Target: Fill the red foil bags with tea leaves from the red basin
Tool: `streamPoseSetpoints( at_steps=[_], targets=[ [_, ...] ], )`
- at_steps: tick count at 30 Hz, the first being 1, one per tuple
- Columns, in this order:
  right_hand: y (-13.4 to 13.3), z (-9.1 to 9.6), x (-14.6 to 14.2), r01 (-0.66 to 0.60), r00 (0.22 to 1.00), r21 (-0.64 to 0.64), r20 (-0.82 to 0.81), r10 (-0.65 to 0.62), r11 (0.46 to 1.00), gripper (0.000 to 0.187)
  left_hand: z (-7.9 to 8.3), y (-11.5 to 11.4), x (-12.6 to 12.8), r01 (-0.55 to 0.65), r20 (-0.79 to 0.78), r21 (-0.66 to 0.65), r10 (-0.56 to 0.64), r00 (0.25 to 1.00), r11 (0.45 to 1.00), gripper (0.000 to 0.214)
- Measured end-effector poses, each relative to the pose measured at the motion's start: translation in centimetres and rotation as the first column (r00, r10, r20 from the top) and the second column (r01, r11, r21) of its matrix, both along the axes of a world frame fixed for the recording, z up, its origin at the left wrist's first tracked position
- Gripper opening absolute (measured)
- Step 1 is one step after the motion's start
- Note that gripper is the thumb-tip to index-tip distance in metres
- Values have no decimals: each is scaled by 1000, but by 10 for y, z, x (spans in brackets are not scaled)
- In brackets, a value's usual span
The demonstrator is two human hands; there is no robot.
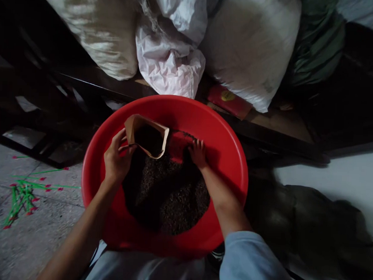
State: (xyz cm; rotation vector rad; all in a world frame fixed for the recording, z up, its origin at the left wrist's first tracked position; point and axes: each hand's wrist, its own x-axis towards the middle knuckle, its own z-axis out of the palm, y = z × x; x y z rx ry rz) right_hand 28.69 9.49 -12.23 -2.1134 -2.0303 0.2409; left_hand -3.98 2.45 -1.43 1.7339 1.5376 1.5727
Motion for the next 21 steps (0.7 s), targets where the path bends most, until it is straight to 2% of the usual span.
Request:
streamPoseSetpoints(
  at_steps=[2,4,6,8,11,16,18,21],
  targets=[
    [-28,-31,-9,-10,998,-94,-55,5,996,62,0,0,0,1,-14,1,-1,1000,1000,55],
    [-50,-51,-21,-95,988,-185,-136,70,978,60,1,0,0,14,-31,10,-13,999,1000,55],
    [-64,-60,-36,-229,957,-254,-236,169,940,58,3,1,0,29,-35,14,-28,999,999,55],
    [-75,-60,-52,-346,910,-291,-336,243,892,58,4,3,1,33,-20,3,-33,999,999,55],
    [-92,-46,-72,-437,854,-303,-434,286,847,63,6,5,3,28,-3,-26,-28,1000,999,55],
    [-132,2,-91,-520,758,-261,-579,299,813,99,6,4,3,33,3,-15,-33,999,999,53],
    [-145,20,-96,-506,756,-234,-583,296,830,88,4,3,2,38,13,-6,-38,999,999,54],
    [-157,44,-99,-431,811,-248,-528,252,868,58,0,1,0,29,18,-5,-28,999,1000,56]
  ],
)
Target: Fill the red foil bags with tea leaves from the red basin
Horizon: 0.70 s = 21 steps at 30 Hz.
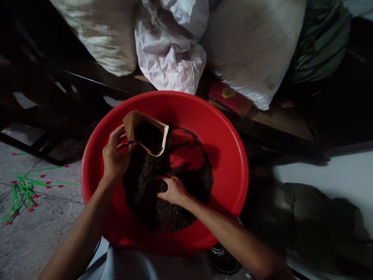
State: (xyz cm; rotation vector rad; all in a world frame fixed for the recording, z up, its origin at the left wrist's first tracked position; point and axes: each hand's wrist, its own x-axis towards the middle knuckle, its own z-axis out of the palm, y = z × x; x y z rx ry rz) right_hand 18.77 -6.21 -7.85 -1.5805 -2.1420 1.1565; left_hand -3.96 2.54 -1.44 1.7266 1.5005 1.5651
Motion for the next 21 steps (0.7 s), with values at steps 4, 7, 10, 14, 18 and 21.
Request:
streamPoseSetpoints(
  at_steps=[4,7,10,14,18,21],
  targets=[
    [-2,48,2,30,995,88,-97,-22,996,44,-5,-4,-1,13,-15,-8,-13,1000,1000,55],
    [13,104,1,77,959,318,-282,17,945,35,-7,-5,1,13,-15,22,-13,1000,1000,57],
    [47,162,-11,143,962,524,-272,6,840,36,-3,-6,3,13,-4,133,-13,1000,991,55],
    [109,213,-16,58,964,493,-254,79,868,36,3,-7,7,-42,-90,241,66,994,970,43],
    [158,201,22,384,878,445,-447,-170,809,30,3,-3,4,-76,-132,266,115,985,961,43],
    [157,138,46,499,864,580,-279,-419,643,35,4,1,-2,-103,-121,238,135,983,966,43]
  ],
)
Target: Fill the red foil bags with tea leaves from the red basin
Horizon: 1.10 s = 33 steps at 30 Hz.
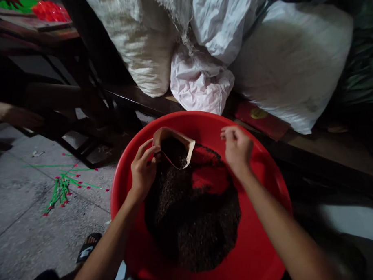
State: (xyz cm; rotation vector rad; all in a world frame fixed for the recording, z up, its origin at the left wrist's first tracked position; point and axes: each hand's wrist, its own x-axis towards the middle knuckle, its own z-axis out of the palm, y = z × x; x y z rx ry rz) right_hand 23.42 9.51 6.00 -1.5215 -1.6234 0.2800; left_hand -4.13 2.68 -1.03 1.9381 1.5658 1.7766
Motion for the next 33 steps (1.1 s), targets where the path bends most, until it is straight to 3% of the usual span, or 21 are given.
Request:
streamPoseSetpoints(
  at_steps=[2,3,4,5,7,9,11,14,16,21,25,29,31,33],
  targets=[
    [-18,-52,-4,-97,988,-109,111,109,989,25,3,1,-4,-20,-9,-21,20,1000,1000,43],
    [-29,-76,-13,-223,951,-215,166,261,951,24,4,1,-5,-34,-22,-23,33,999,999,44],
    [-38,-97,-26,-379,826,-395,264,498,837,24,6,1,-6,-49,-39,-17,49,998,999,44],
    [-45,-113,-43,-435,767,-460,261,586,774,21,7,1,-7,-65,-57,-11,64,996,998,44],
    [-48,-131,-82,-461,691,-559,262,674,690,38,8,0,-7,-91,-94,-1,91,991,996,42],
    [-38,-135,-120,-440,689,-617,234,686,653,58,8,1,-8,-102,-120,-1,101,988,995,38],
    [-26,-136,-146,-392,694,-699,201,691,597,65,7,2,-9,-98,-128,-13,95,987,995,33],
    [-29,-139,-159,-342,689,-757,200,696,557,69,8,5,-9,-84,-100,-59,78,992,995,32],
    [-48,-138,-154,-367,658,-745,216,721,558,69,10,5,-9,-78,-78,-95,71,994,992,32],
    [-123,-114,-118,-420,586,-781,155,796,461,83,9,3,-9,-59,-86,-88,51,995,994,31],
    [-174,-103,-85,-416,605,-764,173,777,494,90,6,3,-10,-51,-93,16,53,994,999,32],
    [-195,-103,-64,-329,751,-776,131,647,538,65,8,3,-10,0,-106,32,4,994,999,26],
    [-189,-93,-57,-371,825,-713,40,563,595,53,9,2,-10,23,-110,26,-20,994,999,22],
    [-173,-69,-51,-448,870,-549,-87,485,706,42,10,2,-10,29,-116,5,-28,993,1000,19]
  ],
)
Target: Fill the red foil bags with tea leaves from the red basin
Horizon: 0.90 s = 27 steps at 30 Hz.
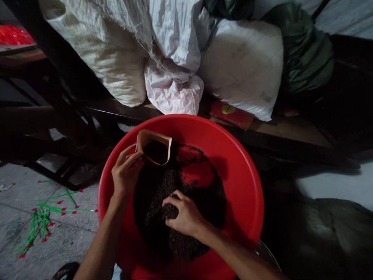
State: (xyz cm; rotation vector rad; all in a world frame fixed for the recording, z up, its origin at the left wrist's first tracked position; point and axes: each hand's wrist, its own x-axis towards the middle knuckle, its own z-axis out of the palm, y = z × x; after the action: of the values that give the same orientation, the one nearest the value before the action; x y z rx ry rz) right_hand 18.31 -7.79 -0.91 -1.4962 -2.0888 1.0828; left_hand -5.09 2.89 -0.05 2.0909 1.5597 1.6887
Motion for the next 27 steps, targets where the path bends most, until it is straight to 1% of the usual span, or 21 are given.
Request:
streamPoseSetpoints(
  at_steps=[1,3,4,5,6,8,10,12,14,15,16,17,18,19,20,21,22,23,24,25,27],
  targets=[
    [12,16,1,47,992,93,-117,-36,995,38,0,0,0,0,3,-13,0,1000,1000,18],
    [42,53,-4,134,956,292,-291,-45,947,32,0,-1,2,5,21,-31,-4,1000,1000,20],
    [59,71,-10,159,944,368,-328,-32,916,33,0,-2,2,11,35,-29,-10,999,1000,20],
    [75,87,-18,158,947,412,-320,-20,897,38,0,-2,3,18,49,-21,-17,999,1000,20],
    [92,102,-26,135,958,425,-286,-8,895,43,1,-2,3,26,61,-9,-25,998,1000,19],
    [120,122,-40,70,980,419,-200,16,905,46,3,-1,2,17,70,23,-19,997,1000,16],
    [138,129,-37,51,980,409,-198,34,911,36,6,3,1,-12,56,38,9,998,999,14],
    [140,120,-12,133,963,374,-266,-31,918,28,7,7,-1,-29,43,43,27,999,999,14],
    [125,95,31,281,944,275,-250,-214,919,28,7,10,-1,-25,52,35,24,998,999,14],
    [112,77,54,349,933,207,-172,-317,914,33,7,11,-1,-21,64,29,19,998,999,14],
    [94,58,74,397,918,141,-53,-394,907,38,7,11,0,-16,74,16,15,997,1000,14],
    [74,39,90,416,905,28,81,-417,909,43,6,11,0,-11,83,5,11,996,1000,13],
    [52,20,100,432,893,-116,191,-407,894,47,7,10,0,-5,87,-9,6,996,1000,12],
    [29,3,101,437,889,-257,268,-372,862,52,7,9,1,0,89,-25,3,996,1000,11],
    [7,-10,95,439,885,-359,329,-329,823,59,7,8,1,0,88,-43,4,996,999,11],
    [-13,-21,82,427,884,-417,380,-274,802,71,8,8,1,-6,85,-62,11,996,998,11],
    [-29,-28,64,404,882,-445,422,-211,799,87,8,7,0,-14,79,-83,21,997,996,11],
    [-41,-33,43,394,869,-434,462,-175,810,102,7,7,0,-24,71,-97,31,997,995,12],
    [-48,-37,22,375,861,-408,485,-151,833,111,6,6,-1,-33,63,-107,39,997,994,14],
    [-50,-39,2,354,857,-372,496,-139,858,114,4,6,-2,-40,58,-106,47,997,994,15],
    [-44,-45,-23,302,865,-291,485,-132,908,98,0,5,-3,-39,58,-102,46,997,994,17]
  ],
)
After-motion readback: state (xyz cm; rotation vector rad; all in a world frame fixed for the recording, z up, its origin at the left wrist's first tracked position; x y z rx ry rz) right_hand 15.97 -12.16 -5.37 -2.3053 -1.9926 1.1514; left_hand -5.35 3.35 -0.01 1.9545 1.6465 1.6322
